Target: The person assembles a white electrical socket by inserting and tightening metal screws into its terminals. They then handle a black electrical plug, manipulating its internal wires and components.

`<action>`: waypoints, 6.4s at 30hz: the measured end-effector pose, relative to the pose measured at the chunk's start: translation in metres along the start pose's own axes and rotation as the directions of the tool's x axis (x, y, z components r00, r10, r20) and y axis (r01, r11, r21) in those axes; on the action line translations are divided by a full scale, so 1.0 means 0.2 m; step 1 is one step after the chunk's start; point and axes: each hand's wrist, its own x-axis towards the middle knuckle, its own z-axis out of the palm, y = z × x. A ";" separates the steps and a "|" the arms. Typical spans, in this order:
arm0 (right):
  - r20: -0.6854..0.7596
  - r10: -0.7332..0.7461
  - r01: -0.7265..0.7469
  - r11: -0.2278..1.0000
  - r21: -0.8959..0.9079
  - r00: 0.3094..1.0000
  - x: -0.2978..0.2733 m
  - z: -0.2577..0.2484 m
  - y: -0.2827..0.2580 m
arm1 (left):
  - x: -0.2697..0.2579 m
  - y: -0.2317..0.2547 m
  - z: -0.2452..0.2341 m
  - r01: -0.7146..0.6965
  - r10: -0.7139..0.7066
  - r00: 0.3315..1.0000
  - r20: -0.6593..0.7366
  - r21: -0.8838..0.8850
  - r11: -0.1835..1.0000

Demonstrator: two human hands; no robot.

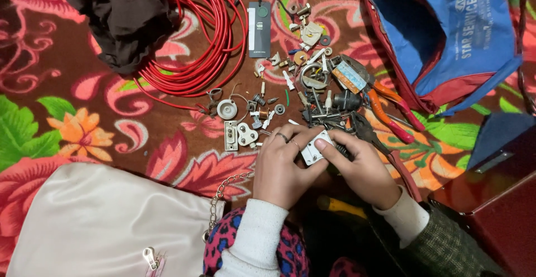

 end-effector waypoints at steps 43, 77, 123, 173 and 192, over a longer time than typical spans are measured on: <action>-0.206 -0.087 0.096 0.995 0.036 0.975 -0.03 0.01 0.14 | -0.01 0.05 -0.07 0.284 -0.293 0.902 0.317 0.074 0.956; -0.112 -0.254 0.254 0.967 -0.020 0.961 0.00 0.12 0.14 | -0.03 -0.06 -0.03 0.407 -0.475 0.868 0.146 0.340 0.848; -0.368 -0.518 0.510 0.851 -0.127 0.772 0.40 -0.21 0.19 | 0.02 0.01 -0.05 0.221 -0.227 0.973 -0.034 -0.128 0.967; -0.058 -0.124 0.130 0.729 0.672 0.991 0.04 0.06 0.25 | 0.02 0.04 -0.07 0.289 -0.332 0.940 -0.081 -0.331 0.898; 0.041 -0.313 0.297 0.929 0.222 0.949 -0.05 0.19 0.16 | -0.10 -0.42 -0.36 0.611 -0.596 0.430 -0.678 -0.268 0.745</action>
